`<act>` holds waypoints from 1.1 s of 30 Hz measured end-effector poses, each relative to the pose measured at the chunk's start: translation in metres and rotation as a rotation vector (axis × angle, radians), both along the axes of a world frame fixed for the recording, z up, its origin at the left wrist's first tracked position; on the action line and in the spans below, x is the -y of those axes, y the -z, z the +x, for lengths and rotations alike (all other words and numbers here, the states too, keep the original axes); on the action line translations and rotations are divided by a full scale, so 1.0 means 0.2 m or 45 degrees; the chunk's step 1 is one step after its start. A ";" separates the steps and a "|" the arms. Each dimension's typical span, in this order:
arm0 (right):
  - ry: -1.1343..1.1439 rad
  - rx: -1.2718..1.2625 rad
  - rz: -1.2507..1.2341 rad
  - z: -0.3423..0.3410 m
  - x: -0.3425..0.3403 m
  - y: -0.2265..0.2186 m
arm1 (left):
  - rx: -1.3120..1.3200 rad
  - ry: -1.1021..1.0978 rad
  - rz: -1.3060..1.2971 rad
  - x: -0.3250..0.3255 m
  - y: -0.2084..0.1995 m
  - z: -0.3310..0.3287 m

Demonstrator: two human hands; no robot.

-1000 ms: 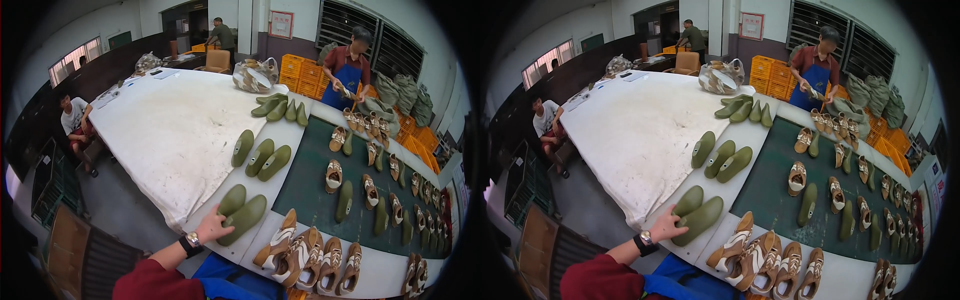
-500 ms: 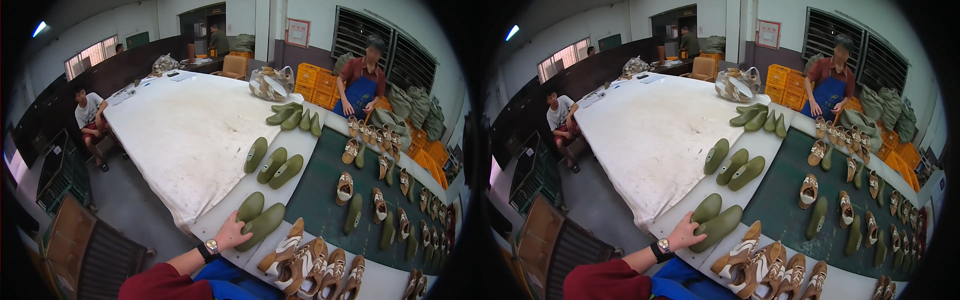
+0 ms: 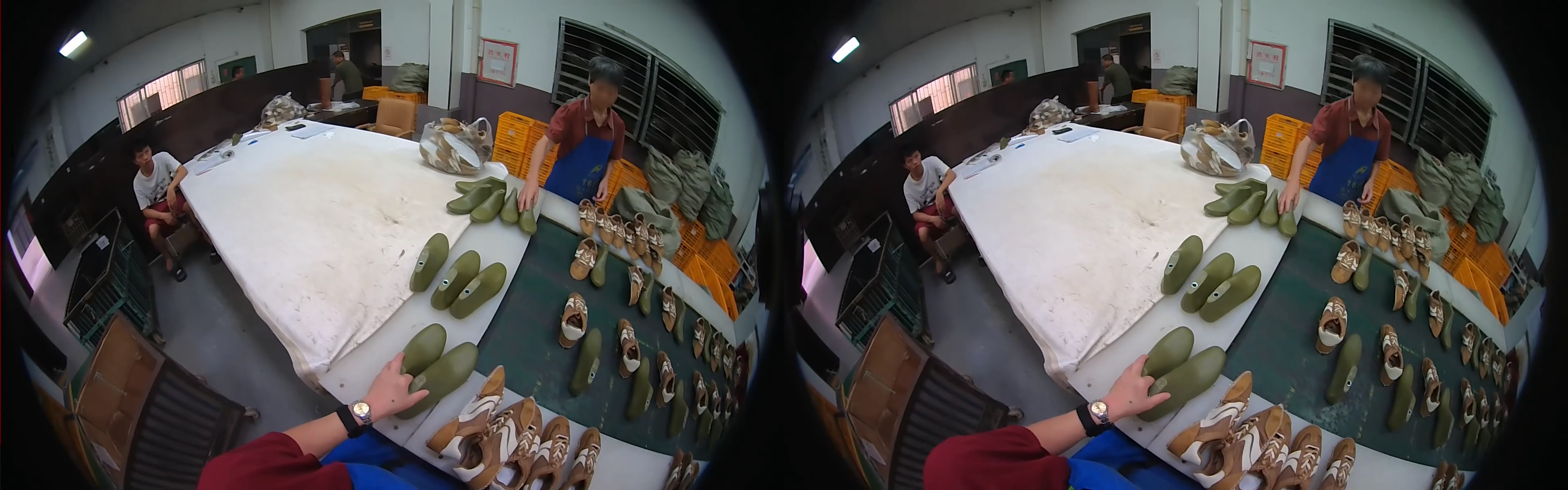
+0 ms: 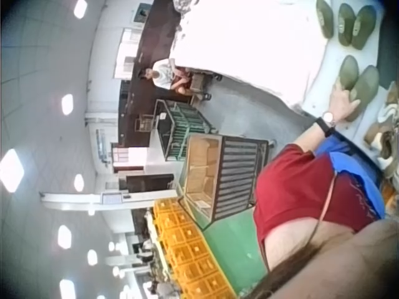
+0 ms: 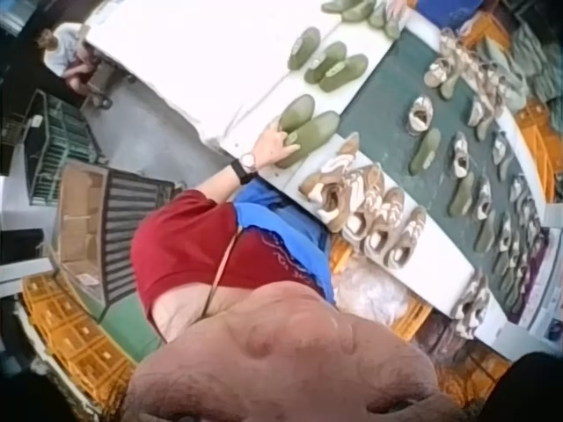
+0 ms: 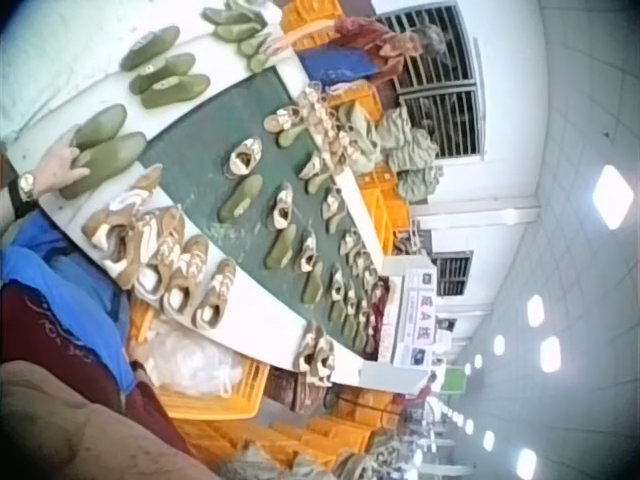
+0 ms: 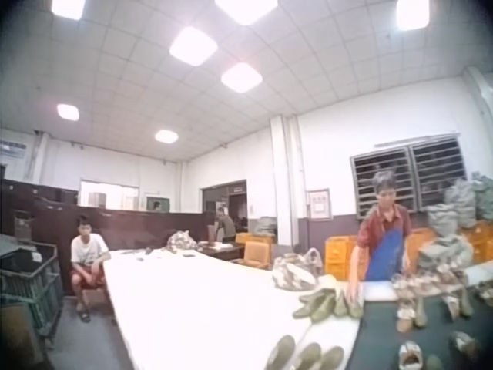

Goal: Sort shoes and match them with corresponding green shoe lasts at an assembly line workbench.

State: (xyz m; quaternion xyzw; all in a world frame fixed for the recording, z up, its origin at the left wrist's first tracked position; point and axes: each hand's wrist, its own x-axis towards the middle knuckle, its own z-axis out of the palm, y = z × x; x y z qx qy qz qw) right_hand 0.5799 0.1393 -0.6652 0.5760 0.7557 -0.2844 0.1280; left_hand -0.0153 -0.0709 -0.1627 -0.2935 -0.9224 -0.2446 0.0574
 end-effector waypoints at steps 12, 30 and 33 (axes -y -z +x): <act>-0.068 -0.006 -0.004 -0.42 0.01 -0.46 | 0.036 -0.122 -0.005 0.08 0.03 0.04; -0.042 0.057 0.015 -1.15 -0.02 -1.67 | -0.251 -0.127 -0.048 -0.03 0.03 -0.07; -0.037 0.064 0.015 -0.95 -0.03 -1.42 | -0.264 -0.125 -0.048 -0.04 0.03 -0.08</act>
